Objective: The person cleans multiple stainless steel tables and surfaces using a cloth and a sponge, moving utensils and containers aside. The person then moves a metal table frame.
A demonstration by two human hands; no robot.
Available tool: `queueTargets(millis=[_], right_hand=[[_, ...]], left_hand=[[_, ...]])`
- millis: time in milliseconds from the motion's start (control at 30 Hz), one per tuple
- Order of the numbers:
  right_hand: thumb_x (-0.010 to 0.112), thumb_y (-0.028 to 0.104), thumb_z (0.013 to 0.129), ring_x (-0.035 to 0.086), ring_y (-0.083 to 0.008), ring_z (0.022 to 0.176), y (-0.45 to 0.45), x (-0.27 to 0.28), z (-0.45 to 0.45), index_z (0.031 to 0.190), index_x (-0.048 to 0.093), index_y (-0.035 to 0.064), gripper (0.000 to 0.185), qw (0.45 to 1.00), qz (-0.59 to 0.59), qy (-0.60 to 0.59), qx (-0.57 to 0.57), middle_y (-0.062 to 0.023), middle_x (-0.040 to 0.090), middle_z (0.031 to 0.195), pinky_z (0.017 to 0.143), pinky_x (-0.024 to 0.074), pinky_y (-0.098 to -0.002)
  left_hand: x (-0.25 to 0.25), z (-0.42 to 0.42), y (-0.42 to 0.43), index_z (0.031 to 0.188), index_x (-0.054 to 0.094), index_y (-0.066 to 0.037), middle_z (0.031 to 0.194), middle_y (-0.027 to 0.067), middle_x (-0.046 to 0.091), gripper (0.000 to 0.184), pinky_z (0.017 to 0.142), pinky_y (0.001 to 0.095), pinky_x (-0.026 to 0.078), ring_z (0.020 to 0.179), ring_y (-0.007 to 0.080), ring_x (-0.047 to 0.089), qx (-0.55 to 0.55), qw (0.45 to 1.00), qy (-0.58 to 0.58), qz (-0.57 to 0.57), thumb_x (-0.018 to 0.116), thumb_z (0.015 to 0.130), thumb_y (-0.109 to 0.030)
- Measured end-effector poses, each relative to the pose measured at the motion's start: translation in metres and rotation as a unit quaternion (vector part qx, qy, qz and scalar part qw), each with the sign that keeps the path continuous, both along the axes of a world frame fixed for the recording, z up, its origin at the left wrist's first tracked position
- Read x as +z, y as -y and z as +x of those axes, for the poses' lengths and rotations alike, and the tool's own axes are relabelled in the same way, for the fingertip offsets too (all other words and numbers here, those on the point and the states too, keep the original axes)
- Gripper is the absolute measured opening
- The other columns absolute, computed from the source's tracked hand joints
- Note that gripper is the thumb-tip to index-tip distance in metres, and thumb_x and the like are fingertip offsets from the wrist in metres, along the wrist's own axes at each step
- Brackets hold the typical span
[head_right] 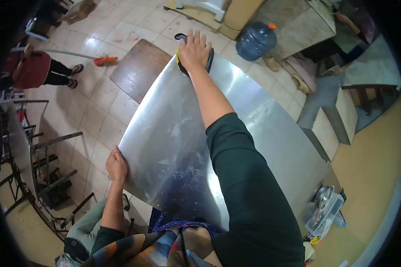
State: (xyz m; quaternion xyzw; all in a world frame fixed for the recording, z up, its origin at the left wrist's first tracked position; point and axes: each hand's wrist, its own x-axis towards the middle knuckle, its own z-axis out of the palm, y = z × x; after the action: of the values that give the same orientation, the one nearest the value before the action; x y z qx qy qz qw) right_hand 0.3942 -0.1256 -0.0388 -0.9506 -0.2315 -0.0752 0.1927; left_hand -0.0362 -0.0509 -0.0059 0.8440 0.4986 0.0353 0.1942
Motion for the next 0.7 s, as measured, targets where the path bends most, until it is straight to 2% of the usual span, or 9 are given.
queueTargets(millis=[167,300,400,467,533,567,600,667,700], right_hand=[[0.033,0.04,0.099,0.016,-0.0377,0.144,-0.035,-0.001,-0.085,0.146,0.038,0.0123,0.054,0.987,-0.012,0.086,0.134,-0.0128,0.026,0.156,0.116,0.0055,-0.0565],[0.035,0.04,0.099,0.014,-0.0386,0.145,-0.021,0.026,-0.229,0.144,0.041,0.0116,0.054,0.959,-0.14,0.055,0.241,-0.0139,0.027,0.156,0.116,0.0054,-0.058],[0.037,0.042,0.098,0.016,-0.0388,0.144,0.007,0.025,-0.313,0.143,0.044,0.0126,0.054,0.94,-0.077,0.003,0.331,-0.0127,0.029,0.155,0.115,0.0082,-0.0581],[0.043,0.041,0.096,0.025,-0.0374,0.142,0.029,0.023,-0.332,0.142,0.045,0.0137,0.053,0.92,0.066,-0.03,0.385,-0.012,0.037,0.15,0.115,0.0135,-0.0572],[0.047,0.038,0.095,0.027,-0.0359,0.141,0.078,0.041,-0.299,0.139,0.048,0.0144,0.05,0.932,0.001,-0.097,0.349,-0.0107,0.041,0.147,0.115,0.0146,-0.0546],[0.043,0.035,0.095,0.029,-0.0353,0.139,0.115,0.061,-0.276,0.136,0.051,0.0124,0.047,0.955,0.019,-0.132,0.266,-0.0096,0.047,0.141,0.115,0.0169,-0.0505],[0.047,0.029,0.094,0.027,-0.0351,0.141,0.16,0.052,-0.265,0.14,0.046,0.0117,0.049,0.979,-0.09,-0.032,0.181,-0.011,0.041,0.147,0.116,0.0153,-0.0519],[0.043,0.028,0.096,0.024,-0.0332,0.143,0.258,0.04,-0.248,0.147,0.035,0.0092,0.055,0.979,-0.205,0.001,-0.008,-0.0103,0.031,0.154,0.117,0.0144,-0.048],[0.042,0.029,0.097,0.025,-0.0306,0.143,0.313,0.028,-0.243,0.148,0.033,0.0108,0.056,0.988,-0.12,0.001,-0.096,-0.0094,0.03,0.154,0.117,0.0156,-0.0469]], left_hand=[[-0.005,-0.001,-0.001,0.078,0.064,0.001,0.075,0.0237,0.063,0.048,0.065,0.0501,0.046,0.07,0.0419,0.061,-0.031,0.998,0.035,0.043,0.038,0.101,-0.032],[-0.005,-0.005,-0.005,0.088,0.067,-0.001,0.082,0.0246,0.064,0.055,0.07,0.0502,0.047,0.078,0.0431,0.062,-0.028,1.0,-0.013,0.002,0.032,0.102,-0.042],[-0.011,-0.011,-0.004,0.092,0.069,-0.003,0.084,0.0244,0.065,0.055,0.07,0.0513,0.048,0.08,0.0437,0.062,-0.031,0.998,-0.056,-0.006,0.032,0.101,-0.043],[-0.013,-0.013,-0.001,0.091,0.071,-0.005,0.081,0.0222,0.067,0.049,0.067,0.0501,0.049,0.074,0.0424,0.063,-0.017,0.999,0.003,0.037,0.036,0.101,-0.038],[-0.016,-0.014,-0.004,0.099,0.071,-0.006,0.087,0.0219,0.068,0.052,0.071,0.0495,0.05,0.079,0.0421,0.064,-0.034,0.999,-0.013,0.035,0.034,0.101,-0.042],[-0.016,-0.015,-0.005,0.1,0.071,-0.006,0.089,0.0215,0.068,0.053,0.072,0.0498,0.05,0.081,0.0421,0.064,-0.029,0.999,-0.018,0.025,0.033,0.101,-0.043],[-0.015,-0.014,-0.004,0.101,0.071,-0.006,0.091,0.0212,0.068,0.055,0.074,0.05,0.05,0.083,0.0421,0.064,-0.024,0.999,-0.024,0.017,0.032,0.101,-0.045],[-0.006,-0.012,-0.001,0.104,0.071,-0.006,0.093,0.0204,0.069,0.057,0.076,0.0503,0.05,0.086,0.0416,0.064,-0.022,0.999,-0.035,-0.004,0.03,0.1,-0.046],[-0.003,-0.011,0.0,0.104,0.071,-0.006,0.093,0.0203,0.069,0.057,0.076,0.0499,0.05,0.087,0.0416,0.064,-0.018,0.999,-0.033,-0.002,0.03,0.1,-0.046]])
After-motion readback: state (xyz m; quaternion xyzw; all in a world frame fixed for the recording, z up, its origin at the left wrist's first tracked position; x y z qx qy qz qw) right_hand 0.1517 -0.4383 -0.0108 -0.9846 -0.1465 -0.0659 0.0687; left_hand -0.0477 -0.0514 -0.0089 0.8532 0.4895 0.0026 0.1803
